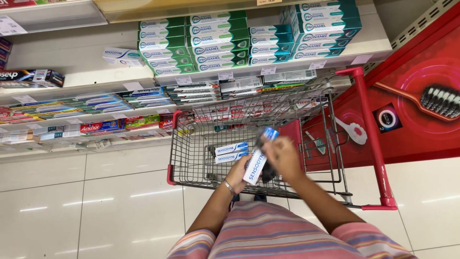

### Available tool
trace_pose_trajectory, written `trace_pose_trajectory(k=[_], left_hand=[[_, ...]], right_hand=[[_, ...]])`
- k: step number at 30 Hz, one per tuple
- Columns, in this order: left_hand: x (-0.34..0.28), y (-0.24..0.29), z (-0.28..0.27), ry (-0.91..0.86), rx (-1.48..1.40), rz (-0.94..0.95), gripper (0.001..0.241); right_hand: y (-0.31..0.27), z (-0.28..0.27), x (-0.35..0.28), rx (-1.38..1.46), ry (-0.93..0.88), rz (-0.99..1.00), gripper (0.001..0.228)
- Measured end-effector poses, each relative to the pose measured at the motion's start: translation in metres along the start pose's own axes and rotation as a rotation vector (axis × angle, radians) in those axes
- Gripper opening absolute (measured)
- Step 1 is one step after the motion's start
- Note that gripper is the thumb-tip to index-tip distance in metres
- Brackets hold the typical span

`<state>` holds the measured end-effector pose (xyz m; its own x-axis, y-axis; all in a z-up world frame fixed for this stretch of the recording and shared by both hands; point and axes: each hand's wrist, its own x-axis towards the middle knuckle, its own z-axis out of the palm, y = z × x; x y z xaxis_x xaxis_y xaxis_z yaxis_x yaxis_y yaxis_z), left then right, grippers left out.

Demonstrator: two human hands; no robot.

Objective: Selecting and organizing toothpaste boxes in a shopping cart and on a store shelf.

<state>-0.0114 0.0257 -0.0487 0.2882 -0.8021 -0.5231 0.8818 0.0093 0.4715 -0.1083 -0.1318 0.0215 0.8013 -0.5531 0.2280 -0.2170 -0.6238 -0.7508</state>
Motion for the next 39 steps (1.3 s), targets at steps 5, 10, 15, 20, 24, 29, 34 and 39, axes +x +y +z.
trace_pose_trajectory(k=[5,10,15,20,24,29,34,39], left_hand=[[-0.015,0.012,0.006,0.012,-0.044,0.019,0.051],[-0.035,0.028,0.032,0.000,0.185,0.025,0.044],[-0.035,0.033,0.047,0.013,0.063,0.126,0.039],[-0.026,0.036,0.023,0.165,-0.006,0.122,0.040],[-0.008,0.009,-0.002,-0.046,0.073,0.127,0.038],[-0.012,0.009,0.035,-0.083,0.112,0.074,0.045],[-0.011,0.009,0.066,-0.132,0.241,0.057,0.062],[0.027,-0.027,0.095,-0.455,0.207,-0.010,0.071]], right_hand=[[-0.008,0.005,-0.028,-0.070,-0.198,-0.331,0.024],[-0.025,-0.020,0.033,-0.106,0.051,-0.034,0.033],[0.004,0.010,0.007,0.074,0.061,-0.280,0.019],[-0.027,0.009,-0.042,0.085,-0.167,-0.290,0.030],[0.002,0.006,-0.010,-0.019,-0.114,-0.129,0.026],[-0.008,-0.015,0.003,-0.023,0.003,-0.087,0.037],[-0.006,-0.047,-0.013,-0.024,-0.054,-0.111,0.042],[0.041,-0.117,-0.010,0.032,0.545,0.137,0.024]])
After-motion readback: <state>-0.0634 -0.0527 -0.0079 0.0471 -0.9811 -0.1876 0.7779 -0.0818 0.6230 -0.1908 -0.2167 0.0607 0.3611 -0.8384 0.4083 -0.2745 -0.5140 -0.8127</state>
